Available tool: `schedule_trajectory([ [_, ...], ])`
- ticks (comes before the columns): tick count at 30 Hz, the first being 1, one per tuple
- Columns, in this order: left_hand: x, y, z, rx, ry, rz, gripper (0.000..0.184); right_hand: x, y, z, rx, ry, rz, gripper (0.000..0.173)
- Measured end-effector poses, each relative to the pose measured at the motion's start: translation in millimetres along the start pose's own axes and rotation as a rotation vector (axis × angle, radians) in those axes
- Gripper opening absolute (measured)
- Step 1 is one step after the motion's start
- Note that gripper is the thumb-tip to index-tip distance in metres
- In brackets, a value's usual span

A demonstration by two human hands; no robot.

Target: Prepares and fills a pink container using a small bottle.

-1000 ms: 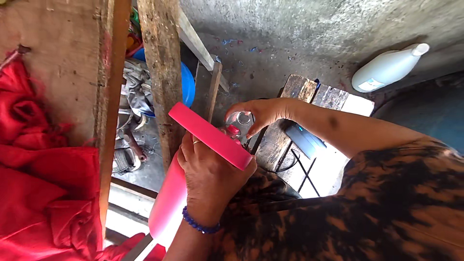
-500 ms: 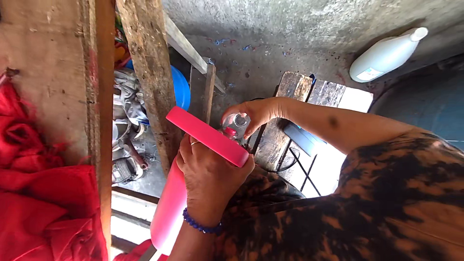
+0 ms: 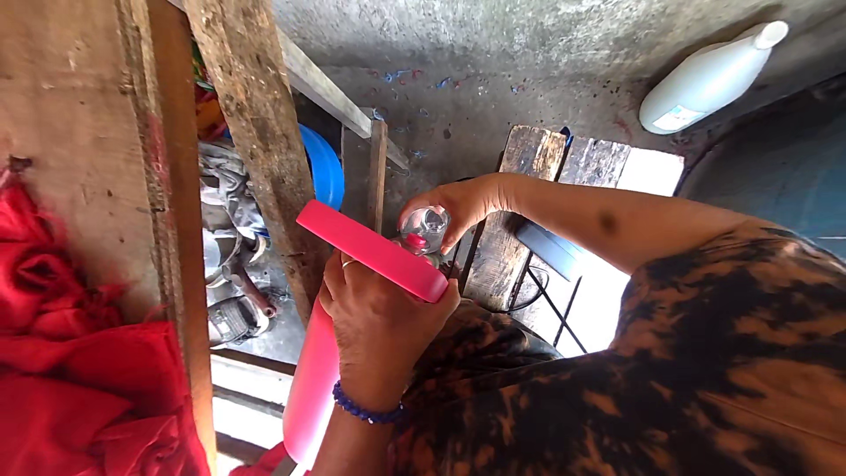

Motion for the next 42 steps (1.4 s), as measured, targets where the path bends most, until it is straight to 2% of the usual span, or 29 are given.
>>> schedule_trajectory([
  [14,-8.9,5.3,-1.0,-0.031,-0.049,-0.081,0.084,-1.8,-3.2,6.4,-0.004,0.021,0.006,0.070],
  [24,-13.3,6.3,-1.5,-0.040,-0.069,-0.103,0.085,-5.0,-5.0,14.9,-0.001,-0.052,0.023,0.070],
  [31,-17.0,8.0,-3.7,-0.027,-0.085,-0.131,0.087,-3.3,-6.4,8.9,-0.004,0.054,0.020,0.068],
  [42,-19.4,9.9,-2.1,-0.030,-0.078,-0.130,0.085,-2.1,-6.3,8.0,-0.004,0.075,0.032,0.068],
])
Point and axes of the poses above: each hand's wrist, its own x-axis away from the middle knuckle, its own y-axis out of the palm, z = x × y, the point moved 6 cm from there along -x, towards the middle knuckle, and after that the axes turned 7 degrees about x, right-handed, at the moved point
